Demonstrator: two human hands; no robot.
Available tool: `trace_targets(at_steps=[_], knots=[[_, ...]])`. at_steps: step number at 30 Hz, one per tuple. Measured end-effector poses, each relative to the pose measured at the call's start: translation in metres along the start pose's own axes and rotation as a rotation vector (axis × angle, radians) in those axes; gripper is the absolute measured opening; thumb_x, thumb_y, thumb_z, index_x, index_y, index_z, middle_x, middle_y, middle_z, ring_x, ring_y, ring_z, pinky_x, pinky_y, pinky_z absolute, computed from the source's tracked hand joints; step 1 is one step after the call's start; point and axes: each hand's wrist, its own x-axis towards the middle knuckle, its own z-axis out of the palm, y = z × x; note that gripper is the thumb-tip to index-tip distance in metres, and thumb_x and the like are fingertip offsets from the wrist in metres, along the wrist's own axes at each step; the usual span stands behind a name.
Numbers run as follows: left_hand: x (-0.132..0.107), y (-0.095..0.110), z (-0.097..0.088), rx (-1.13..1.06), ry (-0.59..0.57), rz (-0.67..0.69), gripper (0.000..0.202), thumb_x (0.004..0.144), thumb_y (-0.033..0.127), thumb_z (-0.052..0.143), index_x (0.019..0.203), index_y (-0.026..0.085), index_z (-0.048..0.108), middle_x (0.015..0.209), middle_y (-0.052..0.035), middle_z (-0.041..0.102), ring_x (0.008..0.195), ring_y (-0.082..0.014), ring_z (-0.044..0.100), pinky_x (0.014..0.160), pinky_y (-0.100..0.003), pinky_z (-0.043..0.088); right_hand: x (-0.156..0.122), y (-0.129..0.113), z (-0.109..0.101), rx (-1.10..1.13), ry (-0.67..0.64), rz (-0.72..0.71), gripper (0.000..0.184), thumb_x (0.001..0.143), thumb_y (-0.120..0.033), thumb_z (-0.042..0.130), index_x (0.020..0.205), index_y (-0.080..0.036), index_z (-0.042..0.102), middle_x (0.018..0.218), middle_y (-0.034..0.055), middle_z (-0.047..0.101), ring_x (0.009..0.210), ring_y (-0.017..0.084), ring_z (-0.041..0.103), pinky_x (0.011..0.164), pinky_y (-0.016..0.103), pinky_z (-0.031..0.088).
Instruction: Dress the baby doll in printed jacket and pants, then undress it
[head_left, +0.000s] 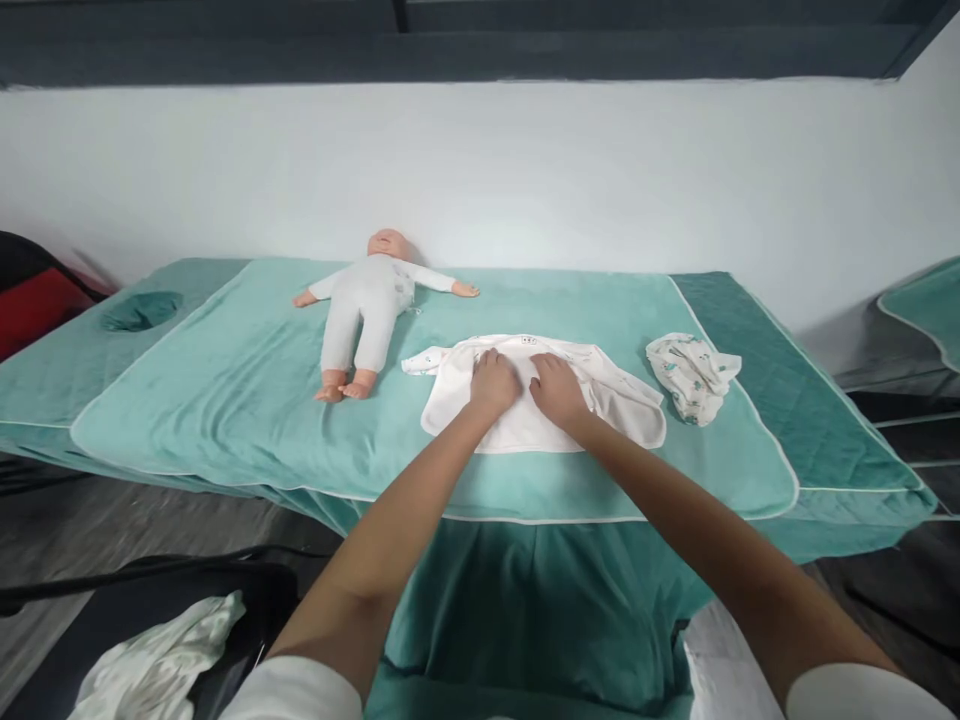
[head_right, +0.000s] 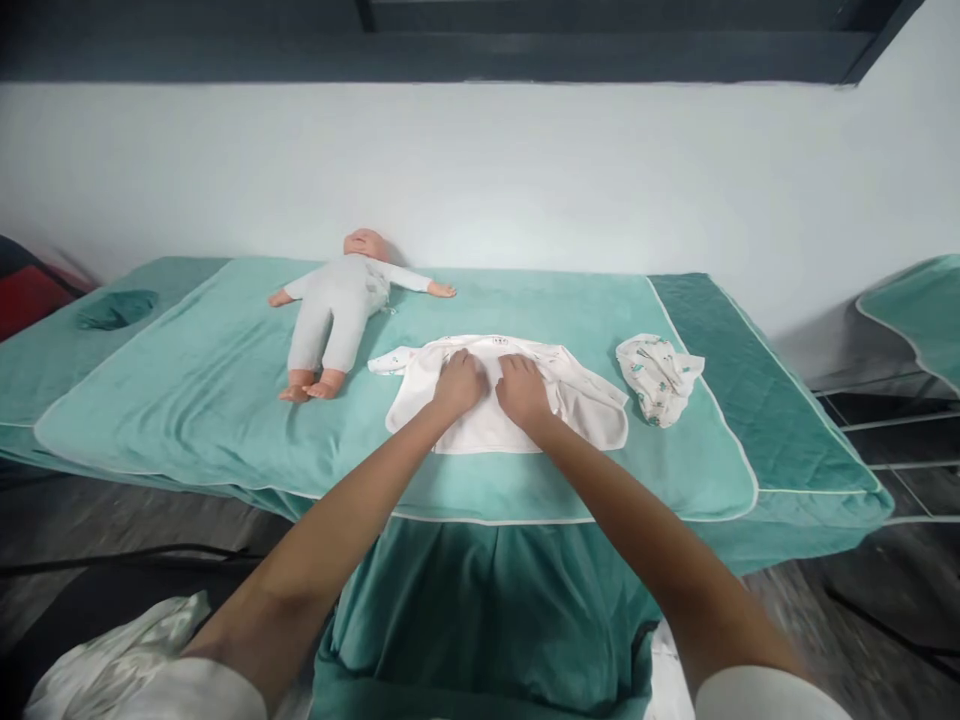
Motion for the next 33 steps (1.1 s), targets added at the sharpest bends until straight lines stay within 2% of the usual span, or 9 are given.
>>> trace_targets(at_steps=[2, 4, 7, 10, 17, 22, 25, 29, 33], knots=[[0.005, -0.002, 0.005, -0.022, 0.046, -0.078, 0.056, 0.1, 0.028, 0.035, 0.147, 0.001, 0.046, 0.163, -0.0242, 0.038, 0.156, -0.0328, 0.031, 0.129, -0.045, 0.027, 0.004, 0.001, 0.008, -0.016, 0.049, 0.177, 0.049, 0.098, -0.025, 0.037, 0.14, -0.005, 0.053, 0.146, 0.0239, 0.055, 0.135, 0.036, 0.049, 0.116, 0.048, 0.034], [0.009, -0.002, 0.006, -0.056, 0.088, -0.14, 0.06, 0.099, 0.03, 0.034, 0.153, 0.003, 0.04, 0.166, -0.0213, 0.034, 0.158, -0.0333, 0.027, 0.13, -0.045, 0.026, 0.008, 0.001, 0.011, -0.029, 0.091, 0.272, 0.055, 0.099, -0.029, 0.037, 0.143, 0.0, 0.048, 0.147, 0.028, 0.053, 0.135, 0.04, 0.048, 0.115, 0.053, 0.034], [0.012, 0.005, 0.007, -0.091, 0.165, -0.182, 0.066, 0.098, 0.029, 0.036, 0.159, 0.006, 0.03, 0.171, -0.0186, 0.026, 0.158, -0.0355, 0.026, 0.127, -0.048, 0.032, 0.013, 0.001, 0.011, -0.046, 0.163, 0.316, 0.064, 0.098, -0.029, 0.039, 0.155, -0.001, 0.034, 0.155, 0.0254, 0.046, 0.142, 0.038, 0.044, 0.118, 0.051, 0.033], [0.016, 0.012, 0.007, -0.099, 0.219, -0.196, 0.07, 0.098, 0.03, 0.037, 0.163, 0.008, 0.021, 0.173, -0.0184, 0.019, 0.159, -0.0378, 0.022, 0.126, -0.051, 0.033, 0.019, 0.002, 0.008, -0.045, 0.19, 0.313, 0.068, 0.097, -0.028, 0.04, 0.161, -0.008, 0.026, 0.158, 0.0225, 0.045, 0.141, 0.037, 0.046, 0.114, 0.049, 0.039], [0.049, 0.01, 0.009, -0.074, 0.235, -0.093, 0.069, 0.1, 0.031, 0.037, 0.165, 0.013, 0.021, 0.172, -0.0185, 0.021, 0.159, -0.0389, 0.022, 0.125, -0.052, 0.034, 0.05, 0.021, 0.007, -0.038, 0.251, 0.338, 0.066, 0.099, -0.03, 0.039, 0.16, -0.009, 0.028, 0.156, 0.0238, 0.044, 0.14, 0.039, 0.048, 0.11, 0.049, 0.043], [0.087, 0.001, 0.01, -0.021, 0.217, -0.068, 0.068, 0.101, 0.032, 0.035, 0.163, 0.009, 0.024, 0.172, -0.0206, 0.019, 0.161, -0.0358, 0.019, 0.131, -0.049, 0.022, 0.082, 0.033, 0.006, -0.066, 0.263, 0.294, 0.063, 0.101, -0.028, 0.035, 0.159, -0.005, 0.028, 0.155, 0.026, 0.045, 0.143, 0.037, 0.044, 0.113, 0.045, 0.04], [0.105, -0.007, 0.015, -0.051, 0.185, -0.056, 0.067, 0.103, 0.033, 0.032, 0.163, 0.005, 0.023, 0.172, -0.0229, 0.018, 0.161, -0.0337, 0.02, 0.131, -0.045, 0.02, 0.098, 0.042, 0.01, -0.06, 0.23, 0.316, 0.061, 0.102, -0.029, 0.034, 0.157, -0.004, 0.032, 0.154, 0.0258, 0.047, 0.145, 0.036, 0.043, 0.116, 0.045, 0.036], [0.118, -0.013, 0.023, -0.09, 0.142, -0.075, 0.066, 0.104, 0.036, 0.029, 0.162, 0.004, 0.027, 0.17, -0.0239, 0.022, 0.16, -0.0321, 0.024, 0.131, -0.043, 0.022, 0.108, 0.054, 0.02, -0.012, 0.191, 0.371, 0.062, 0.103, -0.034, 0.034, 0.156, -0.002, 0.034, 0.158, 0.0257, 0.044, 0.149, 0.036, 0.04, 0.121, 0.044, 0.031], [0.122, -0.013, 0.026, -0.069, 0.109, -0.078, 0.065, 0.104, 0.037, 0.026, 0.16, 0.003, 0.031, 0.169, -0.0235, 0.026, 0.161, -0.0311, 0.021, 0.132, -0.043, 0.02, 0.112, 0.057, 0.024, 0.019, 0.136, 0.401, 0.061, 0.103, -0.038, 0.033, 0.152, -0.001, 0.041, 0.154, 0.0265, 0.049, 0.146, 0.037, 0.044, 0.12, 0.045, 0.033]])
